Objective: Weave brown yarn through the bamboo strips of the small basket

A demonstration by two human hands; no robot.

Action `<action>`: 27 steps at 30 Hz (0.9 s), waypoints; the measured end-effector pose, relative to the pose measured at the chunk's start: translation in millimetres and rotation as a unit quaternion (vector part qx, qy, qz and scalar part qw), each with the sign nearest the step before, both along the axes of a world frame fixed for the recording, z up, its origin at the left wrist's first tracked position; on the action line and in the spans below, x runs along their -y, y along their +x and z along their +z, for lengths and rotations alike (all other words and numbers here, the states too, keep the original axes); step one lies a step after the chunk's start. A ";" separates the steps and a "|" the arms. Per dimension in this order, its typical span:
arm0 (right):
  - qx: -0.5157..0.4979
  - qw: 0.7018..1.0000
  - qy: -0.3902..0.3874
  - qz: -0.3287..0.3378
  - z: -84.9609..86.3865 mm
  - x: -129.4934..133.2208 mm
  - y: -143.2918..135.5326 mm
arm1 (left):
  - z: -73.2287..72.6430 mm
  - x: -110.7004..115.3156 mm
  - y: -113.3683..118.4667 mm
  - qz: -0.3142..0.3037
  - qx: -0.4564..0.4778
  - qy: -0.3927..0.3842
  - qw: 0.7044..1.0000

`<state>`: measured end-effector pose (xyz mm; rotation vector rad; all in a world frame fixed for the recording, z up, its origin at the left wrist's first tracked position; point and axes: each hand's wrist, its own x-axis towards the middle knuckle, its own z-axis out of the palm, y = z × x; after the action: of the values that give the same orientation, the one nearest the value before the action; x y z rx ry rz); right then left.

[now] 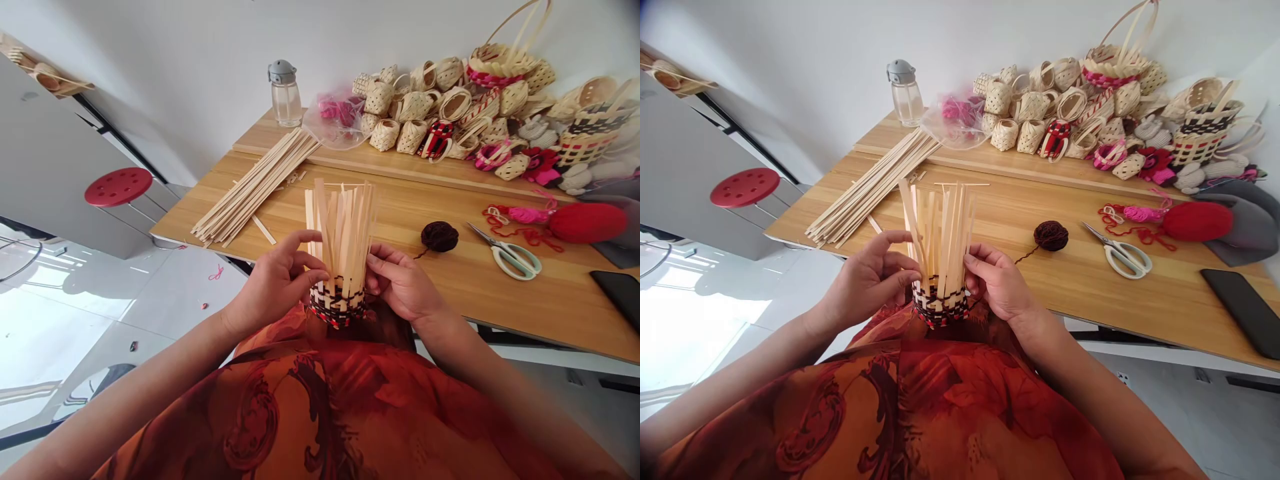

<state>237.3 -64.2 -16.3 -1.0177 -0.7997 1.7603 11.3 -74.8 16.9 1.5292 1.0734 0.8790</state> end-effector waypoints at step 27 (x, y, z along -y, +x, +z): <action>-0.009 1.000 -0.009 0.001 -9.1 10.5 -9.5 | -3.7 13.6 -3.2 -0.061 -0.100 0.016 0.993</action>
<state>227.9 -74.6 -25.3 -1.0126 -0.7749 1.7792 8.1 -88.4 13.2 1.7183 1.0989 0.6733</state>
